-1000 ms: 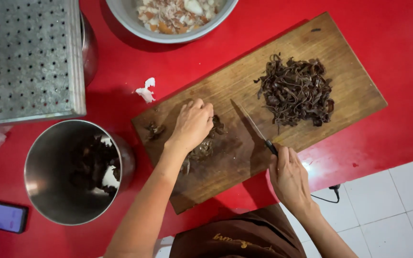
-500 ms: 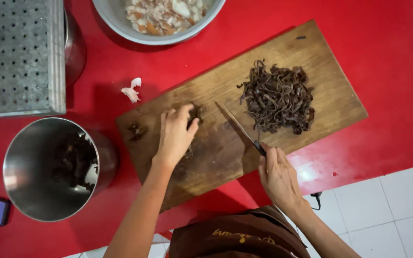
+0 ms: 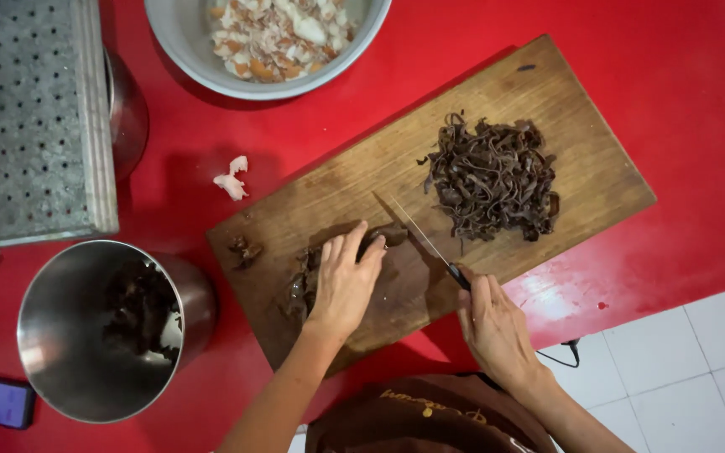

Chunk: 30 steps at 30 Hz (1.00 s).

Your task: Slicing wood ear mushrooms into thin strips on a wooden cutting board

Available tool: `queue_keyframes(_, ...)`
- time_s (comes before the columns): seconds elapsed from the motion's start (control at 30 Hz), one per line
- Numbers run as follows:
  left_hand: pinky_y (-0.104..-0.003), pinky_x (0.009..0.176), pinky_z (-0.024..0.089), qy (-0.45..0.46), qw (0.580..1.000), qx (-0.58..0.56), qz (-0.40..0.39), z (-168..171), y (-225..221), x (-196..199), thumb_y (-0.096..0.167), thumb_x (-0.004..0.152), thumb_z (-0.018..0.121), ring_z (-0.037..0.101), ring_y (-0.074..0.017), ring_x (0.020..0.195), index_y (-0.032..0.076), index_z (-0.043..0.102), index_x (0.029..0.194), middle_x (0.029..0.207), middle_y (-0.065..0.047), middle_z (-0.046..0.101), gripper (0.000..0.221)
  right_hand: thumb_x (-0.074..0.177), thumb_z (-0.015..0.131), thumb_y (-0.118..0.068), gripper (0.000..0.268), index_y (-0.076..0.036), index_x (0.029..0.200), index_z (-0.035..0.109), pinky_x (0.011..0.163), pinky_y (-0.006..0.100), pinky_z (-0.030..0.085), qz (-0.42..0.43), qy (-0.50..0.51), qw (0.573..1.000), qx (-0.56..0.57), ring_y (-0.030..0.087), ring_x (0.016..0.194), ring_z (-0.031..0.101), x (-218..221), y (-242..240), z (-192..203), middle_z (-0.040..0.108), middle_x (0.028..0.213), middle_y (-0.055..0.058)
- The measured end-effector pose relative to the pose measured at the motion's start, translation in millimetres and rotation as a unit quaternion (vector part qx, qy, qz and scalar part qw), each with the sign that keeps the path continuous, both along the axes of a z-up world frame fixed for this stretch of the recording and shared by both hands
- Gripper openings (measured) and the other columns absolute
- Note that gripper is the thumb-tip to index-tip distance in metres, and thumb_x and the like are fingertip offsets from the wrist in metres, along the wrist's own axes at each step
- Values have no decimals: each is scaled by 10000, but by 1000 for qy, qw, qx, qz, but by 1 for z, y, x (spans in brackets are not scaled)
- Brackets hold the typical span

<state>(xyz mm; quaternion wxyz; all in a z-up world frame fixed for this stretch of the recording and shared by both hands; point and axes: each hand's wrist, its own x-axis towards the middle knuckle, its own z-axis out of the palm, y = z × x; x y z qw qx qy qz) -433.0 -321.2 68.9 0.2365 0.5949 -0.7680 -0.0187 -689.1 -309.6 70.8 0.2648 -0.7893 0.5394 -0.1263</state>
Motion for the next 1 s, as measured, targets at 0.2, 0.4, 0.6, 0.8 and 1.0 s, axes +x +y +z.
queue_keyframes(0.2,-465,813,449,-3,997,23,77,-15,-2,-13,62,944,697,544,-326,896,29,587,1224,1002,-132,649,303,1039,449,-213,456,-73,1470,404,712,522,599,7,-8,1000,19,365,990,703,6,9,10,607,1310,132)
queue_keyframes(0.4,-424,859,462,69,989,57,116,-5,6,-31,125,972,689,595,-305,953,23,644,1187,1065,-148,677,242,1041,458,-202,614,-213,1624,265,418,477,499,45,80,996,1,323,557,625,-6,24,-9,555,947,72)
queue_keyframes(0.6,-492,860,443,-1,989,-2,149,22,39,-6,400,977,681,566,-350,1035,68,647,1215,1200,-162,578,410,1024,460,-269,570,-204,1577,334,512,525,550,-2,33,999,43,362,749,703,0,19,14,650,1145,88)
queue_keyframes(0.8,-502,810,447,-106,964,45,238,5,65,38,373,761,787,561,-333,957,121,658,1171,1087,-86,598,498,1034,501,-275,326,-142,1328,547,553,544,530,-13,70,997,-21,380,888,653,17,-10,-6,589,962,136)
queue_keyframes(1.0,-431,774,419,-45,970,32,238,-15,59,38,289,772,753,570,-283,851,167,567,959,935,-50,557,291,1006,584,-279,420,-116,1393,584,763,416,547,6,164,962,-219,321,891,642,20,-30,-30,542,933,82)
